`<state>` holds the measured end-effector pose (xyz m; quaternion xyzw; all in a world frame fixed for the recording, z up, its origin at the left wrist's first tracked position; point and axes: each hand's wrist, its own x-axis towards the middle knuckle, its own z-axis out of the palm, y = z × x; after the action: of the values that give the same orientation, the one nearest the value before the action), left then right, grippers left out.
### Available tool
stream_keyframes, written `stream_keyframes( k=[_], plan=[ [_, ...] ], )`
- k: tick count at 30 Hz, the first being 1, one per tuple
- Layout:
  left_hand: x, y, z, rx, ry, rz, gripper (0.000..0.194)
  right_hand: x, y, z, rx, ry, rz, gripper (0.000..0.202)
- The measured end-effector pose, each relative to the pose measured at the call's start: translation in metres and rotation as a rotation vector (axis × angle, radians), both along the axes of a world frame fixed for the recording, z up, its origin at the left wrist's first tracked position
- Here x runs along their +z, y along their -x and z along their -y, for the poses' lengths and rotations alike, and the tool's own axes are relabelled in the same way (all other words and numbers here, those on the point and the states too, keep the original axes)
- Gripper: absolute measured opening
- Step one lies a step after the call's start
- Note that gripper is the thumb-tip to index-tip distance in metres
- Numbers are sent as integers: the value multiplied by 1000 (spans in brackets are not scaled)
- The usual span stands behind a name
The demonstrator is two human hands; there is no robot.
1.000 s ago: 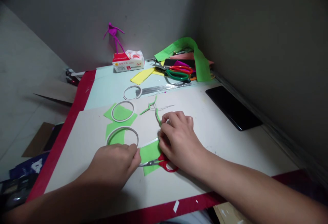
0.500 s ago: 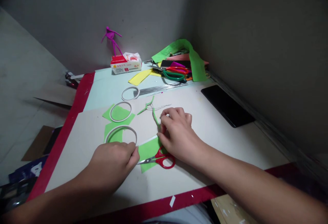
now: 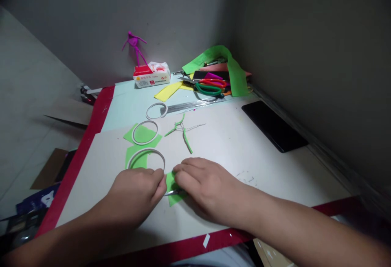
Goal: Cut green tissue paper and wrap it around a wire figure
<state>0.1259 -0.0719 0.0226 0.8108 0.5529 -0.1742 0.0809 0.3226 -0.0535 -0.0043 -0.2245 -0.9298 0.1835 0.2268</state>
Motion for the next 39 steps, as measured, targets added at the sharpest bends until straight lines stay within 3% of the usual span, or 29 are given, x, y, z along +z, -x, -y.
stream_keyframes(
  k=[12,20,27,39],
  plan=[
    [-2,2,2,17,8,-6,38,-7,2,1,3,-126,119,22],
    [4,4,9,6,9,3,37,4,0,2,42,-39,211,23],
    [8,7,13,19,-29,7,37,9,5,5,59,-102,319,25],
    [15,7,16,32,-31,30,34,23,10,9,76,-52,423,29]
  ],
)
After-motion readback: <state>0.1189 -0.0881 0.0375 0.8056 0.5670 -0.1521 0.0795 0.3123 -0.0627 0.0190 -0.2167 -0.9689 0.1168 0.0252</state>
